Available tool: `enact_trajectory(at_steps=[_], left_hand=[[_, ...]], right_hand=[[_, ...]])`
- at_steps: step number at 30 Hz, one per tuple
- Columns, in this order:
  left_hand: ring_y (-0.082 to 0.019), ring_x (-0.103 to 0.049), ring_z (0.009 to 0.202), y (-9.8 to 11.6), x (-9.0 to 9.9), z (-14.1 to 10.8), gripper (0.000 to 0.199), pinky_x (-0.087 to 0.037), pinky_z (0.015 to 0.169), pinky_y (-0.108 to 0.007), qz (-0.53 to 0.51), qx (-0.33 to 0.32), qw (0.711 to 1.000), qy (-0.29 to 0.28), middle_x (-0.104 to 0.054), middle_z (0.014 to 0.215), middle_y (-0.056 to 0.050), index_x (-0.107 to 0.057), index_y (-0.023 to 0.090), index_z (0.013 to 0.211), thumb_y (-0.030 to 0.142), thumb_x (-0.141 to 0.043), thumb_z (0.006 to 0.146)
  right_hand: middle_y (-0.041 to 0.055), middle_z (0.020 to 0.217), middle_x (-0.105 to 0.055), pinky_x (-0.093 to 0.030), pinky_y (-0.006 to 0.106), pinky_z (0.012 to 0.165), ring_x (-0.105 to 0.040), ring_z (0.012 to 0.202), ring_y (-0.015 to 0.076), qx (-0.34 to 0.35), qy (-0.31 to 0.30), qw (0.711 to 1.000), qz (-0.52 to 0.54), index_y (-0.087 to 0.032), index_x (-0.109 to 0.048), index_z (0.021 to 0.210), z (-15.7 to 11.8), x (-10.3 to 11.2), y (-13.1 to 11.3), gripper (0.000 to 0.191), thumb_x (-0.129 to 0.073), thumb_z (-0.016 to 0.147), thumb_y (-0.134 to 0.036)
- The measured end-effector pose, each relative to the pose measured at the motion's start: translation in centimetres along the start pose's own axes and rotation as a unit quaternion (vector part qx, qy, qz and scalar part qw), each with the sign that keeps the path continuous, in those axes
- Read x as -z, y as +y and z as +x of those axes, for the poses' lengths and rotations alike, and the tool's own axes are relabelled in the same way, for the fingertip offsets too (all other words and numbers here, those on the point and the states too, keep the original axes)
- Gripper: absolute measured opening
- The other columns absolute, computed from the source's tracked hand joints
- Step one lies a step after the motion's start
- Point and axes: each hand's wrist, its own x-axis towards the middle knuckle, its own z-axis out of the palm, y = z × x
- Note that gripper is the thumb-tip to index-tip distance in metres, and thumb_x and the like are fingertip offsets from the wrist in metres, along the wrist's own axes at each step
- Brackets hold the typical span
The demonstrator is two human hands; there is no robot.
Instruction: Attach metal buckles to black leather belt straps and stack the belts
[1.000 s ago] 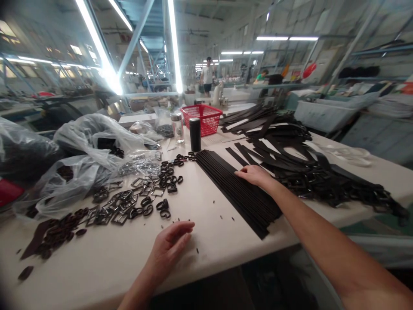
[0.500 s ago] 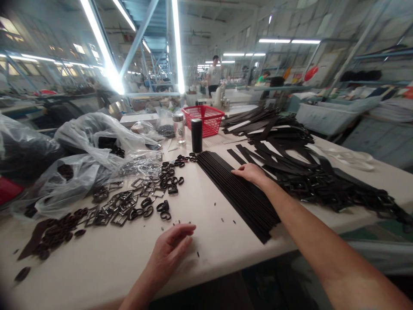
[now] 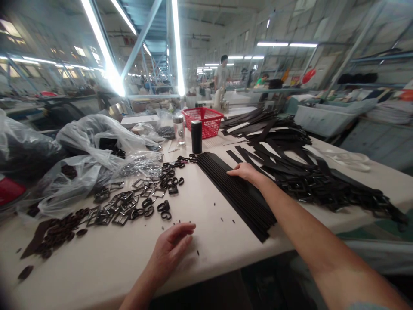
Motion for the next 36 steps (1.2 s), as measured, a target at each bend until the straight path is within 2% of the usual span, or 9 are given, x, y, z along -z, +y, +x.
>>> enact_trajectory(at_steps=[5, 9, 13, 15, 19, 22, 25, 31, 36], left_hand=[[-0.021, -0.07, 0.1, 0.2, 0.0, -0.1, 0.027, -0.056, 0.093, -0.034, -0.012, 0.0, 1.0, 0.001, -0.074, 0.109, -0.009, -0.07, 0.021, 0.112, 0.033, -0.06, 0.09], [-0.021, -0.07, 0.098, 0.6, 0.0, 0.2, 0.027, -0.056, 0.092, -0.036, -0.046, 0.004, 0.999, 0.014, -0.074, 0.108, -0.01, -0.069, 0.02, 0.111, 0.035, -0.061, 0.09], [-0.018, -0.071, 0.095, 1.4, 0.3, 0.5, 0.059, -0.057, 0.086, -0.033, -0.171, 0.002, 0.982, 0.082, -0.07, 0.117, -0.013, -0.048, 0.019, 0.136, 0.045, -0.067, 0.086], [-0.017, -0.072, 0.091, 1.7, 0.7, 0.2, 0.071, -0.058, 0.08, -0.03, -0.224, 0.003, 0.968, 0.112, -0.069, 0.118, -0.013, -0.036, 0.019, 0.144, 0.052, -0.065, 0.087], [-0.015, -0.072, 0.07, 2.4, 2.2, -1.6, 0.066, -0.056, 0.063, -0.024, -0.241, 0.042, 0.963, 0.116, -0.071, 0.094, -0.005, -0.051, 0.017, 0.131, 0.055, -0.07, 0.081], [-0.012, -0.069, 0.058, 2.9, 3.6, -3.6, 0.054, -0.055, 0.057, -0.022, -0.235, 0.093, 0.961, 0.11, -0.069, 0.079, 0.0, -0.061, 0.015, 0.119, 0.048, -0.075, 0.078], [-0.012, -0.069, 0.057, 3.4, 4.4, -5.5, 0.056, -0.054, 0.056, -0.021, -0.236, 0.127, 0.957, 0.108, -0.065, 0.069, 0.004, -0.057, 0.016, 0.126, 0.043, -0.073, 0.08], [-0.01, -0.066, 0.059, 3.4, 2.6, -8.2, 0.047, -0.056, 0.059, -0.02, -0.255, 0.171, 0.944, 0.119, -0.055, 0.063, 0.008, -0.061, 0.018, 0.114, 0.042, -0.075, 0.077], [-0.01, -0.065, 0.067, 3.3, 1.4, -9.1, 0.039, -0.055, 0.062, -0.02, -0.256, 0.175, 0.941, 0.134, -0.061, 0.071, 0.005, -0.061, 0.019, 0.106, 0.041, -0.074, 0.077]], right_hand=[[0.0087, 0.077, -0.073, -0.05, 0.031, 0.07, -0.067, 0.078, 0.0244, 0.001, 0.068, 0.998, 0.004, -0.017, -0.069, 0.073, -1.4, 1.1, -1.7, 0.026, -0.078, 0.068, -0.041], [0.0082, 0.092, -0.076, -0.052, 0.035, 0.082, -0.069, 0.089, 0.0257, 0.043, 0.108, 0.993, 0.031, -0.021, -0.071, 0.088, -6.7, 2.5, -3.3, 0.021, -0.068, 0.078, -0.038], [0.0043, 0.086, -0.078, -0.058, 0.035, 0.073, -0.072, 0.078, 0.0245, 0.096, 0.066, 0.98, 0.162, -0.024, -0.073, 0.096, -15.5, 2.1, -4.1, 0.032, -0.067, 0.079, -0.051], [0.0039, 0.084, -0.079, -0.059, 0.034, 0.067, -0.073, 0.074, 0.025, 0.099, 0.006, 0.972, 0.215, -0.025, -0.075, 0.094, -19.7, 1.2, -4.1, 0.037, -0.07, 0.076, -0.058], [0.0046, 0.082, -0.079, -0.061, 0.034, 0.059, -0.074, 0.07, 0.0261, 0.088, -0.104, 0.961, 0.239, -0.026, -0.077, 0.09, -25.1, -1.3, -2.7, 0.049, -0.069, 0.073, -0.071], [0.0046, 0.084, -0.08, -0.062, 0.035, 0.057, -0.074, 0.07, 0.0272, 0.091, -0.152, 0.955, 0.238, -0.028, -0.077, 0.089, -26.4, -3.1, -1.1, 0.05, -0.067, 0.073, -0.074], [0.0039, 0.09, -0.08, -0.065, 0.039, 0.068, -0.076, 0.078, 0.029, 0.129, -0.159, 0.951, 0.23, -0.031, -0.077, 0.093, -26.9, -4.7, -0.8, 0.043, -0.065, 0.078, -0.069], [0.0059, 0.109, -0.076, -0.06, 0.043, 0.09, -0.073, 0.096, 0.0273, 0.262, -0.052, 0.938, 0.222, -0.028, -0.069, 0.117, -28.9, -8.6, -6.4, 0.036, -0.068, 0.085, -0.045], [0.0082, 0.108, -0.075, -0.057, 0.044, 0.093, -0.072, 0.098, 0.0263, 0.287, 0.012, 0.928, 0.236, -0.024, -0.068, 0.117, -29.5, -11.7, -9.5, 0.031, -0.067, 0.088, -0.037]])
